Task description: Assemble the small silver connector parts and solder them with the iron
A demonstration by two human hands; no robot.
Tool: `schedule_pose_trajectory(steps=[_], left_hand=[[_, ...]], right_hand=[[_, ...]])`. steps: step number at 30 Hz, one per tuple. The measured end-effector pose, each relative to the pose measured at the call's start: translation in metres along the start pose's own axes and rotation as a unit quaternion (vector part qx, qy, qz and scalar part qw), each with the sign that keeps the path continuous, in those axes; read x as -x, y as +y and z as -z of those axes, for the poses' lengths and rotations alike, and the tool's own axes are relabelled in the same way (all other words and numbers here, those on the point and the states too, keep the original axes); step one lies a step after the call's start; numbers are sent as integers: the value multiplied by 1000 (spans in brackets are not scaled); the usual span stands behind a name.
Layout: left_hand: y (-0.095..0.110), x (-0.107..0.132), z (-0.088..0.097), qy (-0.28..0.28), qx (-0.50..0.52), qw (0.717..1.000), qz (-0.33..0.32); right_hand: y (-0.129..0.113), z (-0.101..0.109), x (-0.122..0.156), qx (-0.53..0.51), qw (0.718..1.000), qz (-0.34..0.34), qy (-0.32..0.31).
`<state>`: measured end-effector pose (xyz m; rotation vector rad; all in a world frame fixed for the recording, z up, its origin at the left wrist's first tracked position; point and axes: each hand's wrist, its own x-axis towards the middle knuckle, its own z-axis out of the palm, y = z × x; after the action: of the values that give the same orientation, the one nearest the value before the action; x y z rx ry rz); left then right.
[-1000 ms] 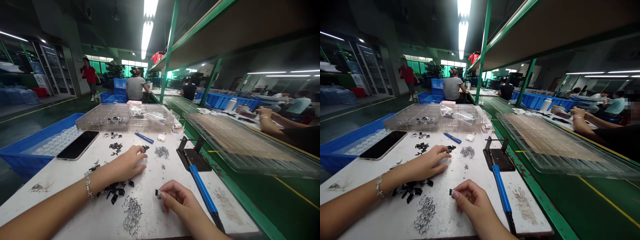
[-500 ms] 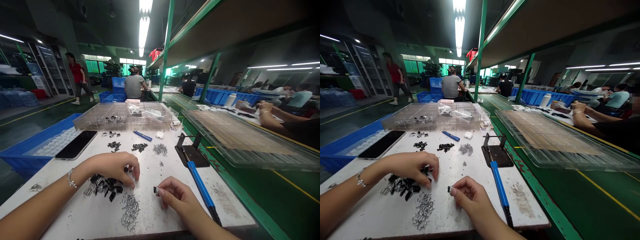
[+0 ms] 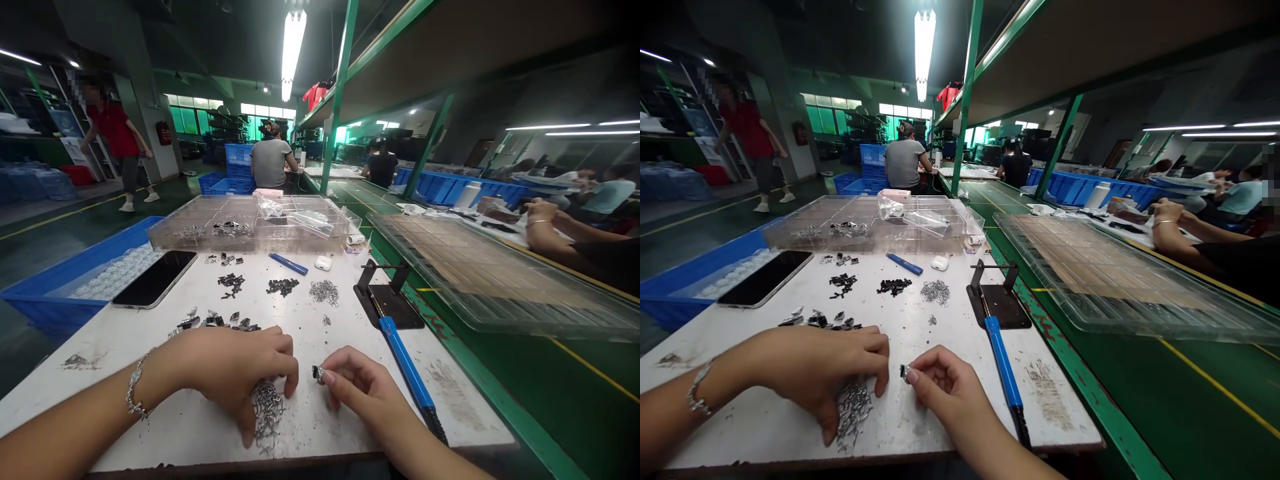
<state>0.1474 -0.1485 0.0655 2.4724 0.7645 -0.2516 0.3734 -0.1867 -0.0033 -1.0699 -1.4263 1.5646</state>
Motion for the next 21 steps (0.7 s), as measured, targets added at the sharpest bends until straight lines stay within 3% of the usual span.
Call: schedule_pose_trajectory(steps=[3,7,13,21], left_hand=[[-1,-5,-2,22,5,1000,-9],[-4,-11,-7,86,-6,996,-32],[-7,-15,-10,188,-1,982,-15],[11,-15,-8,133,45,983,-117]], right_hand=[[1,0,0,1,1000,2,13],[0,0,1,-3,998,4,55],[0,0,1,-24,996,19,86],[-1,2,1,-59,993,10,107]])
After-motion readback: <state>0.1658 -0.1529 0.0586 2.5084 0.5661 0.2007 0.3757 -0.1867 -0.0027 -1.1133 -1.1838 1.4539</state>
